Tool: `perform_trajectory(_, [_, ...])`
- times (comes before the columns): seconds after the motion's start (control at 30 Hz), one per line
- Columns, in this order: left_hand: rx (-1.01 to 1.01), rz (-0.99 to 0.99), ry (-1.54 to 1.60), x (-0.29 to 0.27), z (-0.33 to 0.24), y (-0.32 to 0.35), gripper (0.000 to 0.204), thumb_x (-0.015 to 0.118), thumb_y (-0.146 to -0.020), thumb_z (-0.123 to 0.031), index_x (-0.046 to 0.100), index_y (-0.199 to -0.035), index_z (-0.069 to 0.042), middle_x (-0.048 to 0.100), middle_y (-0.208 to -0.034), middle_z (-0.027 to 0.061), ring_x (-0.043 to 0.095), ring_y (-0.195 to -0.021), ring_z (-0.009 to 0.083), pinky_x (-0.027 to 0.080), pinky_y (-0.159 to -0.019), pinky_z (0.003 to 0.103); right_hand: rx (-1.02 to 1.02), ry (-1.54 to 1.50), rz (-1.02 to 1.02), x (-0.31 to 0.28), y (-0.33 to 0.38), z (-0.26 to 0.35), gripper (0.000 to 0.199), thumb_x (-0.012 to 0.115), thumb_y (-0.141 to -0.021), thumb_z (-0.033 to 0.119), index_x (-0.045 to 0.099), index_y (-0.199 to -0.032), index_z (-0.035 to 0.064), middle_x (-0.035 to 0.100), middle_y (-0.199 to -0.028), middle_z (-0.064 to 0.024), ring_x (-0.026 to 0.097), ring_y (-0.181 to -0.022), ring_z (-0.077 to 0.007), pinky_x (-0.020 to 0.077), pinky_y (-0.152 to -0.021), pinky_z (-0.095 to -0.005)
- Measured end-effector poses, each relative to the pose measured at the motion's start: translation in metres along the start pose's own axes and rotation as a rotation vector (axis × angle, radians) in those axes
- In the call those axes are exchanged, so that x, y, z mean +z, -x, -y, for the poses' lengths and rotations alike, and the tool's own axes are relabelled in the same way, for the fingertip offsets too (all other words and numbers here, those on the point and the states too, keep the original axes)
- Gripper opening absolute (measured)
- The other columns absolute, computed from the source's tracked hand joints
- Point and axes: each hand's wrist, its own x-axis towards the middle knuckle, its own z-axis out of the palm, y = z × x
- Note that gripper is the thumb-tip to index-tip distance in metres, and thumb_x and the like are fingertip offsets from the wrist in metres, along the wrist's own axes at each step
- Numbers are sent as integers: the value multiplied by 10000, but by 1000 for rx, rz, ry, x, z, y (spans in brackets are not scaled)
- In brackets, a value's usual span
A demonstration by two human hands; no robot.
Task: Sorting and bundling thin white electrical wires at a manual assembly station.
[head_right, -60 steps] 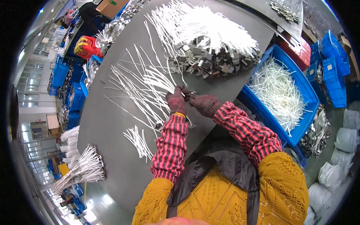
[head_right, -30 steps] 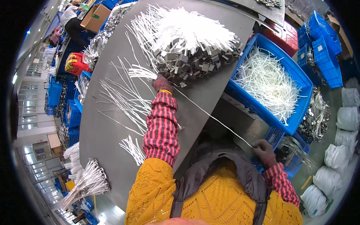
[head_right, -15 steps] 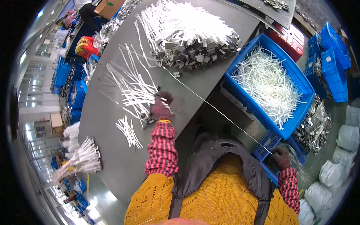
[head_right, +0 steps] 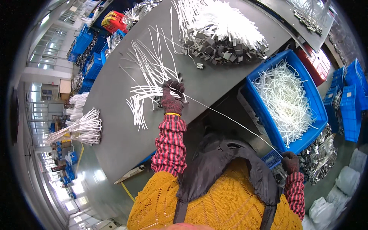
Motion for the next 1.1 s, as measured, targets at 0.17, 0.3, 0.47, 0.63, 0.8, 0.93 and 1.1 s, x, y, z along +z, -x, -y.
perform_trajectory(0.17, [-1,39,0,-7,-11,8,265,550,-998,-268,595,-1077,-18,679,-900,133,676,-804,318,582,-724,432,-21,-65,45,6,-17,-5,219,626,-785,85,696,-984,25,660,-770,-58,569,-564,-111,445,-501,-275])
perform_trajectory(0.3, [-60,255,-154,-13,3,45,296,563,-1008,-292,616,-1040,-2,679,-899,110,675,-810,272,581,-736,413,-210,24,143,45,-10,59,264,619,-794,90,675,-1042,18,635,-778,-43,568,-572,-127,452,-510,-280])
perform_trajectory(0.47, [-39,378,-343,-7,39,95,264,598,-1008,-252,666,-928,-10,701,-887,97,669,-800,190,555,-751,338,-402,-128,546,191,1,193,483,600,-823,96,542,-1300,47,642,-1032,-101,629,-780,-171,522,-661,-307])
perform_trajectory(0.63, [64,255,-427,-14,24,92,171,641,-967,-186,683,-931,-24,704,-900,33,661,-814,136,529,-731,292,-814,12,561,322,26,308,579,639,-859,123,443,-1396,33,620,-1131,-117,612,-984,-202,500,-906,-339])
perform_trajectory(0.8, [21,163,-486,-45,-11,59,163,615,-972,-203,713,-980,-72,706,-947,32,653,-813,142,525,-699,312,-586,-226,685,399,57,362,482,619,-897,94,458,-1349,47,624,-964,-100,601,-782,-152,525,-674,-307])
perform_trajectory(0.93, [317,13,-849,-115,-88,7,289,563,-1013,-284,674,-1085,-28,710,-823,81,663,-659,167,531,-570,332,-614,-223,708,438,48,359,352,613,-922,99,512,-1257,55,605,-835,-68,575,-679,-118,500,-551,-286])
perform_trajectory(1.1, [200,-533,-891,-230,-207,-51,229,558,-890,-216,581,-925,10,613,-608,104,553,-429,168,397,-347,295,-461,-13,613,469,26,361,364,649,-914,153,532,-1240,41,630,-890,-113,605,-739,-156,523,-622,-339])
